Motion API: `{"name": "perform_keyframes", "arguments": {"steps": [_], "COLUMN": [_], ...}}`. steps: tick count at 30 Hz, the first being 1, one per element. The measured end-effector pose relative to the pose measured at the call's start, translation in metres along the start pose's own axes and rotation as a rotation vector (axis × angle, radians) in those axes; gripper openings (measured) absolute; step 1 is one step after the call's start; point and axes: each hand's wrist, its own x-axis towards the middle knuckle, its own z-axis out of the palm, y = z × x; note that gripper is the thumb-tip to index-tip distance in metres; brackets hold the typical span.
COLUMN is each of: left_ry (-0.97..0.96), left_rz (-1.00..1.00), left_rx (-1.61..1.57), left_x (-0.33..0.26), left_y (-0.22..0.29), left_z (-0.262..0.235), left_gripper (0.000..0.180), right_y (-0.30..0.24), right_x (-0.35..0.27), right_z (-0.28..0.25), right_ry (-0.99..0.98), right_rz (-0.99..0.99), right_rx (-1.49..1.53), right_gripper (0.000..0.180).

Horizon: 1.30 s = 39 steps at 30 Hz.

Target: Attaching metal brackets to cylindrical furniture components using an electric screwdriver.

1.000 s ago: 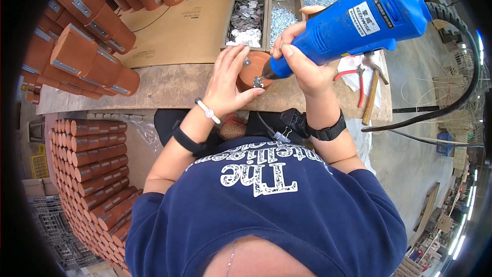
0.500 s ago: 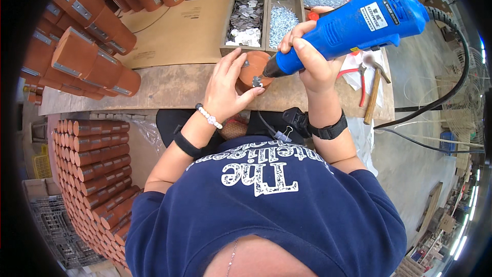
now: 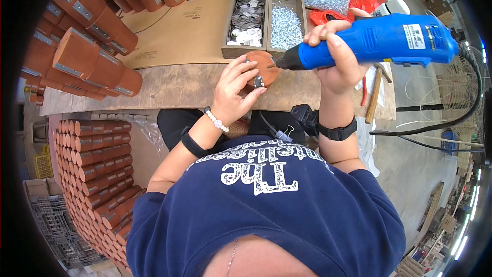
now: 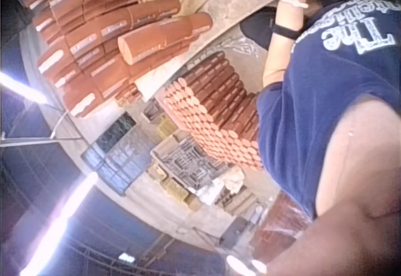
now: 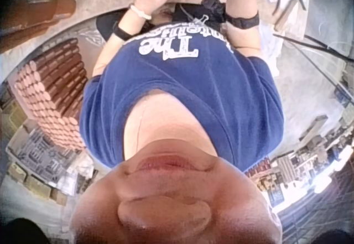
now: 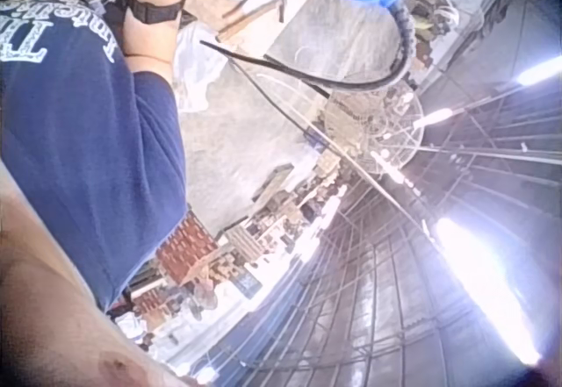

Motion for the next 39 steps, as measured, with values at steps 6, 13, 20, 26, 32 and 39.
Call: {"name": "perform_keyframes", "arguments": {"steps": [6,13,20,26,32,39], "left_ry": [-0.017,0.022,0.031,0.055,0.079,0.077], "left_rz": [0.030,-0.032,0.024,0.019,0.012,0.013], "left_rx": [0.045,0.087,0.070,0.048,0.039,0.041], "left_x": [-0.001,0.001,0.001,0.000,-0.001,-0.006], "left_y": [-0.001,0.007,0.003,0.002,0.001,0.003], "left_z": [0.001,-0.001,-0.001,0.001,0.002,0.003], "left_gripper": [0.034,0.035,0.029,0.028,0.028,0.028], "right_y": [-0.009,-0.012,0.000,0.006,0.008,0.009], "right_x": [-0.001,-0.006,-0.014,-0.014,-0.014,-0.015], "right_z": [0.002,0.000,0.009,0.017,0.020,0.021], "right_ry": [0.048,0.074,-0.007,-0.020,-0.050,-0.086], "right_rz": [-0.004,0.015,0.071,0.102,0.108,0.099], "right_rx": [0.057,0.121,0.020,-0.034,-0.052,-0.065], "right_gripper": [0.047,0.049,0.050,0.050,0.049,0.049]}}
